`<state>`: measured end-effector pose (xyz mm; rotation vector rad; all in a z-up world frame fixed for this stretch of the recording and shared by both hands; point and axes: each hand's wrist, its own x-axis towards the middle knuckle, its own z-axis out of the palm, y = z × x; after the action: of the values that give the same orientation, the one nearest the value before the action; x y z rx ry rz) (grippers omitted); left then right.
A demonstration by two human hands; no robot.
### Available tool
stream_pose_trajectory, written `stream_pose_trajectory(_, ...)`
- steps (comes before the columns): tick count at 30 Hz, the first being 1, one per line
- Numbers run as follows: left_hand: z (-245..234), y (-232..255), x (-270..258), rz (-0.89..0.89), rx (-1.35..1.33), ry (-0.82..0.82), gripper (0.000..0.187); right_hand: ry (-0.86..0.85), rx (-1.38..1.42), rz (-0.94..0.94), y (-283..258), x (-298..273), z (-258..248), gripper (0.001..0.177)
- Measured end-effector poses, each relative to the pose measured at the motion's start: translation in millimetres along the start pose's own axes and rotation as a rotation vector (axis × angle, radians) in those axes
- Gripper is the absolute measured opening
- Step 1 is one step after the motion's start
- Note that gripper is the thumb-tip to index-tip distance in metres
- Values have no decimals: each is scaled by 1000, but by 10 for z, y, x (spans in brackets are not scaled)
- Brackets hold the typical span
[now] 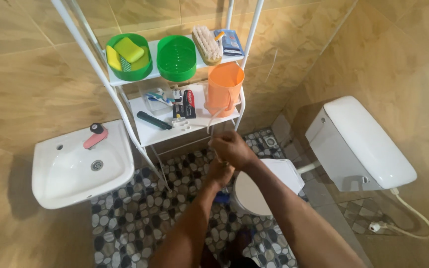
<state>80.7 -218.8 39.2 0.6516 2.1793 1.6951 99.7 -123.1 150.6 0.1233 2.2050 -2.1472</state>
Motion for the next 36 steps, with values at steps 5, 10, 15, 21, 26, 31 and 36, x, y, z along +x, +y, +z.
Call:
stream_pose_trajectory(5, 166, -179, 61, -95, 93, -57, 48, 61, -49, 7, -123, 40, -105, 31)
stream_pose_trajectory(10, 122, 73, 151, -96, -16, -23, 46, 93, -43, -112, -303, -27, -120, 35)
stream_pose_trajectory(15, 270, -324, 296, -18, 207, 6, 37, 87, -148, -218, -391, -207, 53, 31)
stream_pose_trajectory(21, 251, -149, -212, -144, 86, 25, 43, 127, -135, -5, -162, -319, 163, 35)
stream_pose_trajectory(26, 161, -96, -432, -120, 94, 5, 44, 14, -107, 45, -312, -409, 190, 33)
stream_pose_trajectory(31, 32, 31, -309, 65, 88, 88, 43, 31, -108, -35, -447, -402, 229, 28)
stream_pose_trajectory(36, 24, -440, -135, 207, 164, 195, 42, -27, -121, -161, -225, -441, 335, 25)
